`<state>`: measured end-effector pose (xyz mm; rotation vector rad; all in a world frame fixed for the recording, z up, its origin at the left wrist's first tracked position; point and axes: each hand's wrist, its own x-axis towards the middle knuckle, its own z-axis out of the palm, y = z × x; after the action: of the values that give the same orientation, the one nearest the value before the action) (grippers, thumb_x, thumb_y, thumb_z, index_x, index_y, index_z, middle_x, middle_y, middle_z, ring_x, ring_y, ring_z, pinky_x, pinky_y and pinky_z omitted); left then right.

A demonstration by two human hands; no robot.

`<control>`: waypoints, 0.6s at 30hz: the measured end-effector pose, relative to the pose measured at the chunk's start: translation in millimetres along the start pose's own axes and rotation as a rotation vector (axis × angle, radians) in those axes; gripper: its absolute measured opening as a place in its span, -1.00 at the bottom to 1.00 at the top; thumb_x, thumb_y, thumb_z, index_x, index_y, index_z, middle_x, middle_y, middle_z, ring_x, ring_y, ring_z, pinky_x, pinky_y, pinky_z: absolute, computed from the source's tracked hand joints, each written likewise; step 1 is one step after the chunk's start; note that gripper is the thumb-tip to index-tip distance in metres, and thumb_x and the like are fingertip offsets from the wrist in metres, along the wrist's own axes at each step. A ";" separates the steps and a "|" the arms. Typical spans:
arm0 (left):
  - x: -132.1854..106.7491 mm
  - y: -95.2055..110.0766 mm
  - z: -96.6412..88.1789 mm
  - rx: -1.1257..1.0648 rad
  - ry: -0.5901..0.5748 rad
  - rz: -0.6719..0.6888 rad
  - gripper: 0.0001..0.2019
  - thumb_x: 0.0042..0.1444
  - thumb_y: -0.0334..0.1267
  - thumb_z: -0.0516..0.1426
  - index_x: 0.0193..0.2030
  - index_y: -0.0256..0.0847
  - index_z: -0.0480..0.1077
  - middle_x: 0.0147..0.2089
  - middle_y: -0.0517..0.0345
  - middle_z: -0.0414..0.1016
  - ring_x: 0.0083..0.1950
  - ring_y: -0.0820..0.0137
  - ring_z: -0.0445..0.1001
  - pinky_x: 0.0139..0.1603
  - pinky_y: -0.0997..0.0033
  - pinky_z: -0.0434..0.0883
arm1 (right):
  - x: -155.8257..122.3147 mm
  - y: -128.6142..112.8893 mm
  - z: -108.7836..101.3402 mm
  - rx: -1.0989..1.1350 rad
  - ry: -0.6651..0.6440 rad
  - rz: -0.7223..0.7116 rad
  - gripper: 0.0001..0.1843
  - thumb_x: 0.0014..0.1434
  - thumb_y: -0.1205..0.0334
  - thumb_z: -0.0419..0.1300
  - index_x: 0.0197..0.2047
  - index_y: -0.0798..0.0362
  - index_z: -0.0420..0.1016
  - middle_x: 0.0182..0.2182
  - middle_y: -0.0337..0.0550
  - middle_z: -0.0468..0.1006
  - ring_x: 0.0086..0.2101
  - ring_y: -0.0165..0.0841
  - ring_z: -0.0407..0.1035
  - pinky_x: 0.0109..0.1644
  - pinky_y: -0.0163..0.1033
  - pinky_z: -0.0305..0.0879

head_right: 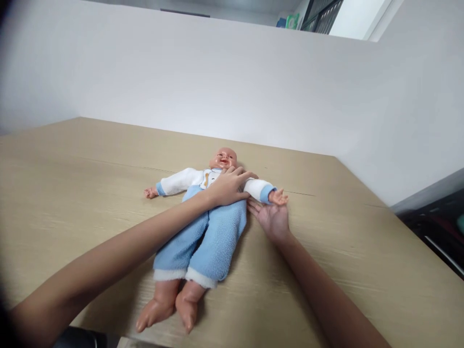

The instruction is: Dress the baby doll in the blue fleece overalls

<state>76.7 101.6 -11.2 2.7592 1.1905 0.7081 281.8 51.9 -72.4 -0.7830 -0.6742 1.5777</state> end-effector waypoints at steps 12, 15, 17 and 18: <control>-59.1 -60.6 -27.9 -0.035 0.244 -0.245 -0.52 0.48 0.07 0.08 0.34 -0.19 0.44 0.33 -0.15 0.55 0.36 -0.10 0.42 0.44 -0.22 0.30 | -3.4 -3.6 -3.5 0.101 -0.054 -0.002 -0.50 0.28 -0.21 0.40 0.20 -0.25 0.55 0.14 -0.12 0.78 0.12 -0.01 0.70 0.45 0.24 0.45; -83.4 -99.3 -34.6 -0.011 0.304 -0.406 -0.54 0.43 0.06 0.09 0.22 -0.26 0.48 0.23 -0.21 0.60 0.29 -0.09 0.46 0.40 -0.16 0.35 | -0.5 -10.5 -3.2 0.119 0.007 0.038 -0.61 0.39 0.00 0.30 0.26 -0.31 0.52 0.13 -0.23 0.79 0.16 -0.11 0.68 0.42 0.21 0.50; -99.1 -119.9 -37.0 -0.014 0.285 -0.479 -0.53 0.41 0.09 0.07 0.17 -0.25 0.49 0.18 -0.19 0.63 0.26 -0.08 0.49 0.38 -0.10 0.38 | 0.5 -17.0 -2.5 0.126 0.046 0.106 -0.63 0.44 0.16 0.21 0.27 -0.24 0.52 0.11 -0.24 0.80 0.16 -0.18 0.68 0.42 0.19 0.52; -106.4 -127.2 -37.7 -0.019 0.259 -0.512 -0.52 0.42 0.12 0.06 0.15 -0.25 0.49 0.16 -0.19 0.64 0.24 -0.07 0.51 0.36 -0.08 0.39 | 0.3 -20.0 -1.9 0.124 0.058 0.148 -0.63 0.45 0.20 0.19 0.27 -0.17 0.54 0.09 -0.20 0.82 0.15 -0.18 0.69 0.42 0.19 0.53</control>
<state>-89.2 111.3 -47.5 2.2331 1.8240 1.0111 295.3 55.1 -57.8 -0.7972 -0.4807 1.7066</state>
